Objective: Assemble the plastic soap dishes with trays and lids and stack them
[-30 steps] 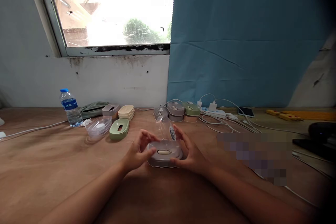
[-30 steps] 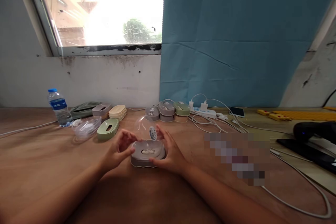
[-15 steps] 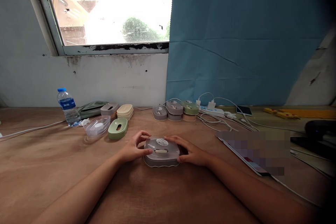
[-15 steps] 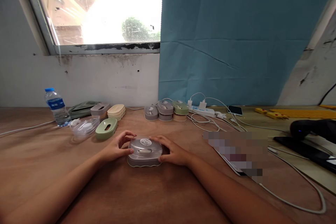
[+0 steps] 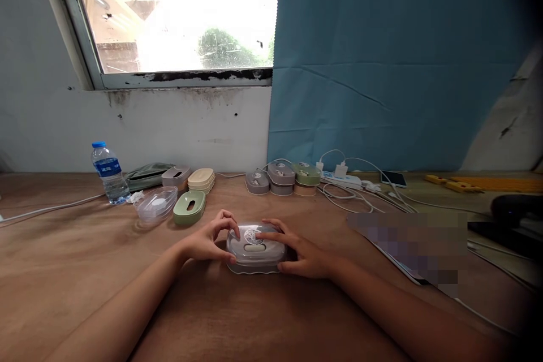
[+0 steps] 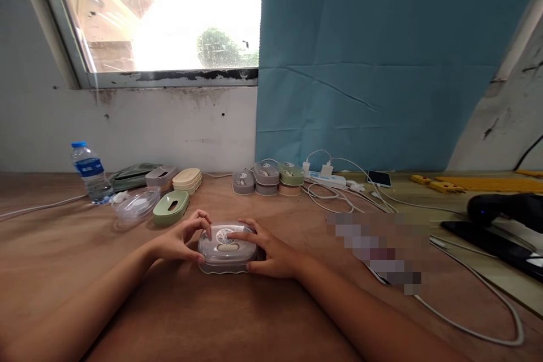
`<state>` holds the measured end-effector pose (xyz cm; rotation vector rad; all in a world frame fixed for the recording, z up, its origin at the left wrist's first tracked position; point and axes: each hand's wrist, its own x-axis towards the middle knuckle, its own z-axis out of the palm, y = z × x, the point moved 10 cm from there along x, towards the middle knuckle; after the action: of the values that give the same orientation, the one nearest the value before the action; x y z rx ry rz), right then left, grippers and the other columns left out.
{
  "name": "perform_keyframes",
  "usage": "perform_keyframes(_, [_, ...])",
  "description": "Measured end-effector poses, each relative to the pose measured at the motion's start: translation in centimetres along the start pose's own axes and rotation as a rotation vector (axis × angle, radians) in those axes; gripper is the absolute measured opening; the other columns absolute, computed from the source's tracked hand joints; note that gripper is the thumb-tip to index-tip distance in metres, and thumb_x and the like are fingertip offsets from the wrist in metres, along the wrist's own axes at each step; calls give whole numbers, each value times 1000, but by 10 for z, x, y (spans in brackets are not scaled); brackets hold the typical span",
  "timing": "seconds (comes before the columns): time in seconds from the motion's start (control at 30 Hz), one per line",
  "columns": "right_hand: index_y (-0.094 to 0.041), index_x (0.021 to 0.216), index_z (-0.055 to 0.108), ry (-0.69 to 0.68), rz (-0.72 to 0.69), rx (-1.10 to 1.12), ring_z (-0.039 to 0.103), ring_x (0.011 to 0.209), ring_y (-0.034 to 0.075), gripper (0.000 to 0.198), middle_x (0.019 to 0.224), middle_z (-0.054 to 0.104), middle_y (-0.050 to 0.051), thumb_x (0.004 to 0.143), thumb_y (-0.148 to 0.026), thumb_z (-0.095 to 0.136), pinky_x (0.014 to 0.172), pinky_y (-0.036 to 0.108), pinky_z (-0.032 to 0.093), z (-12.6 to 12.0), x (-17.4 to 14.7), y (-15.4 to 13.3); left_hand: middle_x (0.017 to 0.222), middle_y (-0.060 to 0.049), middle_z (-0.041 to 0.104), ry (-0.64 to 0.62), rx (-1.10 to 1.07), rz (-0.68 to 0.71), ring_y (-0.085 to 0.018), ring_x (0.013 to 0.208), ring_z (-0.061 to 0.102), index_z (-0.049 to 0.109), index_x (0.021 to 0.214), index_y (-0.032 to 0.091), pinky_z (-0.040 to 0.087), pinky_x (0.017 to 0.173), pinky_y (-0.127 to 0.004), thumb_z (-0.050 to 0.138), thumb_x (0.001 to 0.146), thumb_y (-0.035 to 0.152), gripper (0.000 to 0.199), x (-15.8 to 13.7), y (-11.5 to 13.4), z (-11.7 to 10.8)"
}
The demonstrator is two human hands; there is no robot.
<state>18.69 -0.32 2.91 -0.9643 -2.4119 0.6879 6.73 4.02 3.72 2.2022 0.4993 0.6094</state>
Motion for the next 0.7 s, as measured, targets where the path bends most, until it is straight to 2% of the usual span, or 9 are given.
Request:
perform_keyframes(0.27, [-31,127,39,17,38,-82,26,123,28,64,132,26,7,68,-32,64,99,44,25,-1,2,-2,108,-4,35,-19,0,-39,-21,108,36,54,89,20,26,98,-36,74,56,27,39,-2,-6,-2])
perform_keyframes(0.43, [-34,127,38,42,74,-160,30,121,28,64,130,28,6,68,-35,63,98,44,28,-1,2,-6,114,-5,33,-43,-227,-57,-18,102,44,53,91,20,36,91,-34,72,58,23,38,-4,-17,0])
perform_keyframes(0.53, [-33,128,36,60,64,-187,33,119,28,67,129,30,7,67,-34,64,97,42,30,0,2,-11,116,-5,32,-51,-280,-61,-16,99,47,53,93,20,37,90,-32,72,59,21,39,-4,-18,0])
perform_keyframes(0.7, [-31,130,31,98,26,-281,28,122,29,79,135,21,8,60,-27,66,97,40,31,0,2,-16,127,-8,32,-41,-373,-69,-19,104,47,52,102,21,37,89,-33,67,65,24,40,-6,-18,0])
